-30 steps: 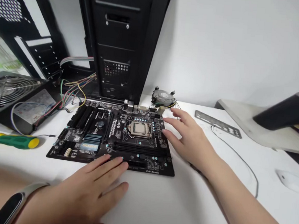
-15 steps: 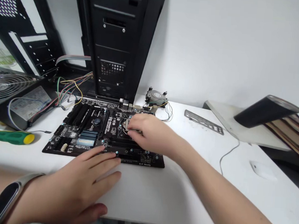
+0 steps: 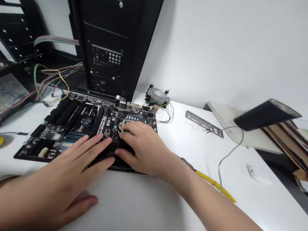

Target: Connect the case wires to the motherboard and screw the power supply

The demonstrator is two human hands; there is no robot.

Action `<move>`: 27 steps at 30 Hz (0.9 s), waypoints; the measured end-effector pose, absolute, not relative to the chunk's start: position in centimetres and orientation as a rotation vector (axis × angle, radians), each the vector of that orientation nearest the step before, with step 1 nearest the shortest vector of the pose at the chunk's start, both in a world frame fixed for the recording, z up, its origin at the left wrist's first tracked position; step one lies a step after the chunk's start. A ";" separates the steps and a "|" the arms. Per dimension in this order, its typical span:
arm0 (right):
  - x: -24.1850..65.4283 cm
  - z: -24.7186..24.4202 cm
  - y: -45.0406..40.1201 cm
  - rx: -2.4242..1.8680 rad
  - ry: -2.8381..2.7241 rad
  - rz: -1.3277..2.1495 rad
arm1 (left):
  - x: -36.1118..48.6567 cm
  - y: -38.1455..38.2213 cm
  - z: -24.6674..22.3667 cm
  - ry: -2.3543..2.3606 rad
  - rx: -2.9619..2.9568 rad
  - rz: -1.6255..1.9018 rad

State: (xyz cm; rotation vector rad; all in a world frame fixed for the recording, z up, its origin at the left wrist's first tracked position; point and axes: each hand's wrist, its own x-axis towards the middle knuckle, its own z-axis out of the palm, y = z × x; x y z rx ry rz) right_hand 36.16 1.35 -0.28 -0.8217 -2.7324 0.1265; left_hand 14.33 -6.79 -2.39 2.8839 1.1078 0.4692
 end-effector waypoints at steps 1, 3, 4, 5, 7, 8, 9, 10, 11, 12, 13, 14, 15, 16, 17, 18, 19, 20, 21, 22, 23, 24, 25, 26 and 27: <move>36.2 -0.4 1.4 -0.816 -2.726 0.127 | 14.3 -6.8 -2.5 1.124 2.867 0.457; 36.3 -0.6 1.6 -0.810 -2.716 0.135 | 14.4 -6.8 -2.7 1.148 2.828 0.421; 36.4 -0.7 1.7 -0.805 -2.715 0.149 | 14.4 -6.8 -2.8 1.153 2.811 0.408; 36.4 -0.8 1.8 -0.800 -2.713 0.168 | 14.5 -6.8 -2.8 1.153 2.797 0.396; 36.6 -0.9 2.1 -0.784 -2.712 0.207 | 14.5 -6.8 -2.8 1.150 2.785 0.382; 36.7 -0.9 2.2 -0.772 -2.716 0.219 | 14.6 -6.8 -2.8 1.147 2.786 0.382; 36.7 -0.8 2.3 -0.760 -2.723 0.218 | 14.6 -6.8 -2.8 1.144 2.790 0.386; 36.7 -0.8 2.4 -0.753 -2.734 0.207 | 14.6 -6.8 -2.8 1.141 2.794 0.388; 36.6 -0.7 2.5 -0.750 -2.747 0.189 | 14.6 -6.8 -2.8 1.141 2.797 0.390; 36.6 -0.6 2.5 -0.750 -2.761 0.170 | 14.7 -6.8 -2.8 1.144 2.800 0.391; 36.5 -0.5 2.5 -0.755 -2.774 0.153 | 14.7 -6.8 -2.8 1.148 2.802 0.389; 36.4 -0.3 2.5 -0.764 -2.787 0.144 | 14.7 -6.8 -2.8 1.152 2.803 0.384; 36.3 -0.2 2.5 -0.777 -2.798 0.143 | 14.7 -6.7 -2.8 1.158 2.802 0.379; 36.2 -0.1 2.5 -0.787 -2.807 0.150 | 14.7 -6.7 -2.8 1.163 2.801 0.374; 36.1 -0.1 2.4 -0.794 -2.813 0.161 | 14.8 -6.7 -2.8 1.166 2.801 0.371; 36.1 0.0 2.4 -0.800 -2.815 0.173 | 14.8 -6.7 -2.8 1.166 2.801 0.367; 36.1 0.0 2.4 -0.806 -2.814 0.182 | 14.8 -6.7 -2.8 1.168 2.801 0.364; 36.1 0.0 2.3 -0.811 -2.811 0.187 | 14.8 -6.8 -2.8 1.169 2.801 0.364; 36.1 0.0 2.4 -0.814 -2.807 0.189 | 14.8 -6.8 -2.9 1.170 2.802 0.365; 36.1 0.0 2.4 -0.816 -2.804 0.190 | 14.8 -6.8 -2.8 1.170 2.802 0.365; 36.1 0.0 2.4 -0.815 -2.801 0.193 | 14.8 -6.8 -2.8 1.171 2.800 0.366; 36.1 0.0 2.4 -0.810 -2.801 0.199 | 14.9 -6.8 -2.8 1.171 2.800 0.366; 36.1 0.0 2.5 -0.804 -2.800 0.209 | 14.9 -6.8 -2.7 1.172 2.798 0.362; 36.1 0.0 2.5 -0.800 -2.797 0.220 | 14.9 -6.8 -2.7 1.174 2.798 0.356; 36.1 0.0 2.5 -0.798 -2.794 0.231 | 14.9 -6.8 -2.6 1.177 2.798 0.347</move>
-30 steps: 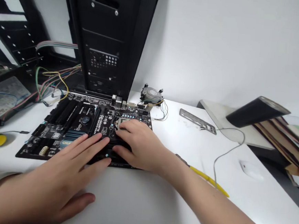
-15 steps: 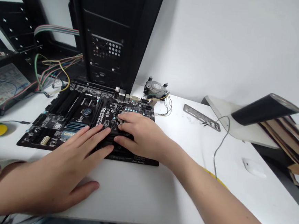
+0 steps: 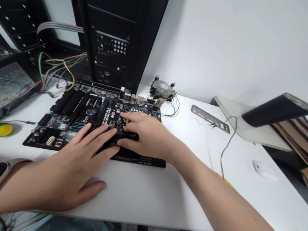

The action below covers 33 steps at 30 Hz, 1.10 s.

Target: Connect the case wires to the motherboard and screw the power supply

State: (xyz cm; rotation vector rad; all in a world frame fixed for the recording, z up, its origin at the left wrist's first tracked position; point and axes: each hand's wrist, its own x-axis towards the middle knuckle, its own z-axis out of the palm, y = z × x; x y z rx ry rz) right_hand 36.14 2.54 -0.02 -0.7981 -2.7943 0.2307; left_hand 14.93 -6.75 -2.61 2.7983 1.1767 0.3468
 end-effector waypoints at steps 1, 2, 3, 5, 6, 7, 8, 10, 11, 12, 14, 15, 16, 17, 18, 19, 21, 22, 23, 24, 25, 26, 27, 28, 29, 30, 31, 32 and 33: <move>36.1 0.0 2.5 -0.798 -2.791 0.238 | 15.0 -6.8 -2.6 1.180 2.798 0.335; 36.1 0.0 2.5 -0.797 -2.789 0.244 | 15.0 -6.8 -2.5 1.184 2.799 0.328; 36.1 0.0 2.5 -0.795 -2.788 0.248 | 15.0 -6.8 -2.5 1.191 2.797 0.322; 36.0 0.0 2.5 -0.788 -2.790 0.257 | 15.0 -6.8 -2.5 1.204 2.793 0.317; 36.0 0.0 2.5 -0.784 -2.792 0.261 | 15.0 -6.9 -2.6 1.210 2.792 0.314; 36.0 0.0 2.5 -0.779 -2.794 0.267 | 15.0 -6.9 -2.6 1.213 2.791 0.311; 36.0 -0.1 2.5 -0.772 -2.794 0.274 | 15.0 -6.9 -2.6 1.212 2.790 0.306; 36.1 -0.1 2.5 -0.757 -2.792 0.292 | 15.0 -7.0 -2.6 1.205 2.786 0.296; 36.1 -0.2 2.5 -0.748 -2.789 0.299 | 15.0 -7.0 -2.6 1.202 2.783 0.290; 36.1 -0.2 2.5 -0.740 -2.787 0.303 | 15.0 -7.0 -2.6 1.198 2.781 0.288; 36.3 -0.3 2.5 -0.713 -2.783 0.307 | 15.1 -7.0 -2.6 1.195 2.777 0.289; 36.4 -0.3 2.5 -0.693 -2.783 0.309 | 15.1 -7.0 -2.6 1.192 2.776 0.292; 36.4 -0.3 2.5 -0.674 -2.782 0.313 | 15.1 -7.0 -2.5 1.187 2.776 0.298; 36.5 -0.4 2.6 -0.661 -2.780 0.319 | 15.1 -6.9 -2.5 1.184 2.774 0.302; 36.6 -0.4 2.6 -0.657 -2.778 0.328 | 15.1 -6.9 -2.4 1.181 2.770 0.307; 36.7 -0.4 2.6 -0.663 -2.776 0.337 | 15.0 -6.9 -2.4 1.179 2.764 0.307; 36.8 -0.4 2.6 -0.686 -2.771 0.361 | 15.0 -6.9 -2.2 1.178 2.750 0.306; 36.8 -0.3 2.6 -0.695 -2.769 0.377 | 14.9 -6.9 -2.2 1.178 2.743 0.302; 36.9 -0.3 2.6 -0.702 -2.768 0.397 | 14.9 -6.9 -2.1 1.179 2.738 0.299; 36.9 -0.2 2.6 -0.708 -2.764 0.424 | 14.9 -6.9 -2.1 1.182 2.733 0.296; 36.9 -0.1 2.7 -0.717 -2.755 0.458 | 14.9 -6.9 -2.0 1.182 2.729 0.292; 37.0 -0.1 2.7 -0.730 -2.739 0.501 | 14.9 -6.9 -2.0 1.182 2.724 0.287; 37.0 0.0 2.7 -0.752 -2.712 0.550 | 14.9 -6.9 -2.0 1.183 2.719 0.282; 37.1 0.0 2.7 -0.776 -2.669 0.608 | 14.9 -6.9 -2.0 1.185 2.716 0.278; 37.2 0.1 2.8 -0.804 -2.610 0.675 | 14.9 -6.9 -2.0 1.188 2.712 0.277; 37.2 0.2 2.8 -0.835 -2.534 0.750 | 14.9 -6.9 -2.0 1.195 2.710 0.275; 37.3 0.3 2.7 -0.875 -2.439 0.822 | 14.8 -6.9 -2.0 1.205 2.707 0.275; 37.3 0.5 2.7 -0.927 -2.329 0.884 | 14.8 -6.9 -1.9 1.219 2.705 0.278; 37.3 0.6 2.7 -0.982 -2.214 0.930 | 14.8 -6.9 -1.9 1.231 2.701 0.278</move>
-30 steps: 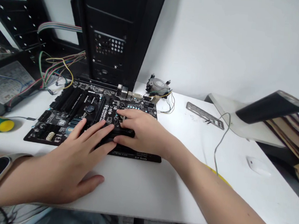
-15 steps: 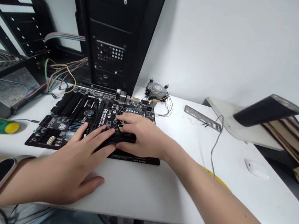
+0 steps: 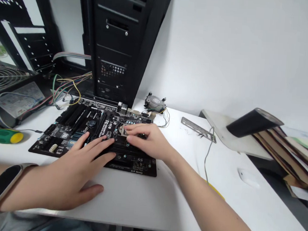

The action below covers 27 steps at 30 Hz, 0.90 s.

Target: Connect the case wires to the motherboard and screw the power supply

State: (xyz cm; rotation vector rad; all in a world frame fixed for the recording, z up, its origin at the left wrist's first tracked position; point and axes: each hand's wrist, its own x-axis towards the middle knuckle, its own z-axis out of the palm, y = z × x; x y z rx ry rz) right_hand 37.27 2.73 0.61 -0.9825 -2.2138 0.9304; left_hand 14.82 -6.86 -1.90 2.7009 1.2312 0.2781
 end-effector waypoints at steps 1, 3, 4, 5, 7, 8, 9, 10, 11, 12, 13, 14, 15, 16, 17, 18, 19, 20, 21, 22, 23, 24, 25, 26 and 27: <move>37.2 0.8 2.7 -1.029 -2.104 0.962 | 14.8 -6.9 -1.8 1.243 2.695 0.276; 37.2 1.0 2.9 -1.075 -1.910 1.006 | 14.8 -6.8 -1.7 1.255 2.683 0.262; 37.2 1.1 3.1 -1.078 -1.836 1.031 | 14.8 -6.8 -1.7 1.255 2.679 0.256; 37.3 1.1 3.2 -1.076 -1.781 1.055 | 14.8 -6.8 -1.6 1.253 2.677 0.249; 37.6 1.2 3.6 -1.108 -1.728 1.077 | 14.8 -6.8 -1.5 1.248 2.678 0.241; 37.8 1.2 3.8 -1.150 -1.736 1.068 | 14.8 -6.8 -1.5 1.249 2.678 0.237; 38.1 1.3 4.0 -1.203 -1.769 1.043 | 14.8 -6.8 -1.5 1.251 2.679 0.233; 38.3 1.4 4.0 -1.259 -1.824 1.002 | 14.8 -6.8 -1.5 1.252 2.680 0.230; 38.4 1.6 4.0 -1.315 -1.902 0.944 | 14.8 -6.8 -1.5 1.254 2.680 0.226; 38.5 1.7 3.9 -1.367 -2.003 0.869 | 14.8 -6.8 -1.5 1.254 2.684 0.227; 38.5 1.8 3.8 -1.414 -2.116 0.776 | 14.8 -6.8 -1.5 1.252 2.688 0.229; 38.4 2.0 3.6 -1.456 -2.230 0.667 | 14.8 -6.8 -1.5 1.250 2.692 0.232; 38.3 2.0 3.4 -1.497 -2.332 0.556 | 14.8 -6.9 -1.5 1.250 2.695 0.234; 38.1 2.1 3.2 -1.538 -2.408 0.455 | 14.8 -6.9 -1.6 1.251 2.696 0.235; 37.9 2.1 3.0 -1.576 -2.448 0.375 | 14.8 -6.9 -1.6 1.252 2.695 0.235; 37.7 2.0 2.9 -1.608 -2.452 0.315 | 14.8 -6.9 -1.6 1.254 2.692 0.235; 37.5 2.0 2.8 -1.636 -2.429 0.280 | 14.8 -6.9 -1.6 1.258 2.688 0.231; 37.4 1.9 2.8 -1.656 -2.390 0.270 | 14.8 -6.9 -1.6 1.260 2.683 0.228; 37.4 1.8 2.8 -1.667 -2.345 0.273 | 14.9 -6.8 -1.6 1.258 2.678 0.222; 37.5 1.8 2.8 -1.671 -2.301 0.280 | 14.9 -6.8 -1.5 1.256 2.672 0.214; 37.5 1.7 2.9 -1.667 -2.262 0.287 | 14.9 -6.8 -1.5 1.252 2.665 0.204; 37.7 1.7 3.0 -1.655 -2.223 0.296 | 14.9 -6.8 -1.5 1.248 2.660 0.193; 37.8 1.7 3.1 -1.631 -2.179 0.310 | 14.9 -6.8 -1.5 1.245 2.657 0.184; 38.0 1.7 3.2 -1.601 -2.125 0.328 | 14.9 -6.7 -1.5 1.247 2.656 0.176; 38.1 1.6 3.4 -1.570 -2.065 0.355 | 14.9 -6.7 -1.5 1.253 2.656 0.171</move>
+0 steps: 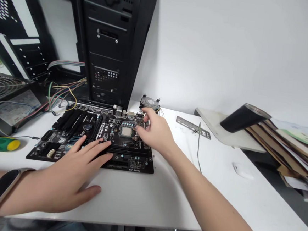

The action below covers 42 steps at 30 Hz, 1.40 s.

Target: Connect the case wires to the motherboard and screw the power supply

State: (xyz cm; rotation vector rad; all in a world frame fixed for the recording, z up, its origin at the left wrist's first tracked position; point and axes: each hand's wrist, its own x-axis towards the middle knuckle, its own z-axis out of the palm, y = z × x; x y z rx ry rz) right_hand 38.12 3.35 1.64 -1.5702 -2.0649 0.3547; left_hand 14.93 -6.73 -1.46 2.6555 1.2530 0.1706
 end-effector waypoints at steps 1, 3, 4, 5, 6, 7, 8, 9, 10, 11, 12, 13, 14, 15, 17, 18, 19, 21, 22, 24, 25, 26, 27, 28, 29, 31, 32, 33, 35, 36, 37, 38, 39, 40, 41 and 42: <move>38.3 1.6 3.5 -1.543 -2.005 0.391 | 14.9 -6.7 -1.5 1.259 2.657 0.166; 38.5 1.5 3.8 -1.513 -1.917 0.463 | 14.9 -6.7 -1.5 1.263 2.658 0.162; 38.7 1.5 3.9 -1.515 -1.895 0.485 | 15.0 -6.7 -1.5 1.260 2.660 0.163; 38.8 1.4 4.1 -1.526 -1.883 0.491 | 15.0 -6.8 -1.5 1.255 2.662 0.165; 39.0 1.3 4.4 -1.540 -1.882 0.484 | 15.0 -6.8 -1.5 1.255 2.666 0.170; 39.1 1.2 4.6 -1.551 -1.885 0.465 | 15.0 -6.8 -1.4 1.256 2.673 0.174; 39.3 1.1 4.8 -1.561 -1.887 0.440 | 15.0 -6.8 -1.4 1.259 2.681 0.176; 39.4 1.0 5.0 -1.568 -1.890 0.416 | 15.1 -6.8 -1.3 1.262 2.689 0.176; 39.5 1.0 5.2 -1.572 -1.892 0.393 | 15.1 -6.8 -1.3 1.262 2.696 0.173; 39.6 0.9 5.3 -1.571 -1.893 0.376 | 15.1 -6.8 -1.2 1.261 2.700 0.169; 39.7 0.9 5.4 -1.563 -1.892 0.364 | 15.1 -6.8 -1.2 1.258 2.703 0.165; 39.7 0.8 5.4 -1.549 -1.894 0.349 | 15.1 -6.8 -1.2 1.256 2.703 0.165; 39.8 0.8 5.4 -1.525 -1.902 0.324 | 15.1 -6.8 -1.2 1.255 2.702 0.167; 39.7 0.8 5.3 -1.490 -1.917 0.285 | 15.1 -6.8 -1.2 1.255 2.700 0.172; 39.6 0.8 5.1 -1.383 -1.971 0.166 | 15.1 -6.8 -1.3 1.258 2.694 0.186; 39.4 0.9 4.9 -1.313 -2.008 0.096 | 15.1 -6.8 -1.3 1.258 2.692 0.192; 39.2 0.9 4.6 -1.238 -2.043 0.034 | 15.0 -6.8 -1.4 1.257 2.692 0.198; 38.7 0.9 4.0 -1.109 -2.117 -0.017 | 15.1 -6.8 -1.4 1.251 2.693 0.197; 38.4 0.9 3.7 -1.061 -2.154 -0.010 | 15.1 -6.8 -1.4 1.246 2.692 0.192; 37.8 0.6 3.1 -0.995 -2.240 0.048 | 15.2 -6.8 -1.4 1.249 2.688 0.185; 37.5 0.4 2.9 -0.972 -2.292 0.083 | 15.2 -6.7 -1.4 1.253 2.686 0.184; 37.3 0.1 2.7 -0.958 -2.352 0.106 | 15.2 -6.7 -1.4 1.258 2.684 0.187; 37.1 -0.2 2.5 -0.958 -2.413 0.111 | 15.2 -6.7 -1.4 1.262 2.683 0.193; 36.9 -0.5 2.4 -0.976 -2.474 0.098 | 15.2 -6.7 -1.4 1.266 2.681 0.198; 36.8 -0.7 2.4 -1.008 -2.528 0.069 | 15.2 -6.7 -1.4 1.265 2.679 0.202; 36.6 -1.0 2.3 -1.100 -2.605 -0.008 | 15.2 -6.7 -1.3 1.257 2.673 0.200; 36.5 -1.1 2.3 -1.147 -2.629 -0.038 | 15.1 -6.7 -1.3 1.252 2.672 0.198; 36.4 -1.1 2.3 -1.186 -2.649 -0.054 | 15.1 -6.7 -1.3 1.243 2.672 0.198; 36.3 -1.0 2.3 -1.246 -2.675 -0.060 | 15.0 -6.7 -1.4 1.237 2.673 0.209; 36.2 -0.9 2.3 -1.270 -2.679 -0.057 | 15.0 -6.7 -1.4 1.236 2.674 0.220; 36.1 -0.8 2.3 -1.291 -2.675 -0.051 | 14.9 -6.7 -1.5 1.236 2.677 0.232; 36.1 -0.7 2.3 -1.310 -2.669 -0.040 | 14.9 -6.7 -1.6 1.234 2.680 0.242; 36.0 -0.7 2.3 -1.326 -2.662 -0.027 | 14.8 -6.7 -1.6 1.233 2.684 0.246; 36.0 -0.7 2.2 -1.338 -2.655 -0.014 | 14.8 -6.8 -1.6 1.232 2.689 0.243; 36.0 -0.7 2.2 -1.347 -2.651 -0.002 | 14.8 -6.8 -1.7 1.233 2.692 0.240; 35.9 -0.7 2.2 -1.353 -2.647 0.009 | 14.8 -6.8 -1.7 1.234 2.694 0.234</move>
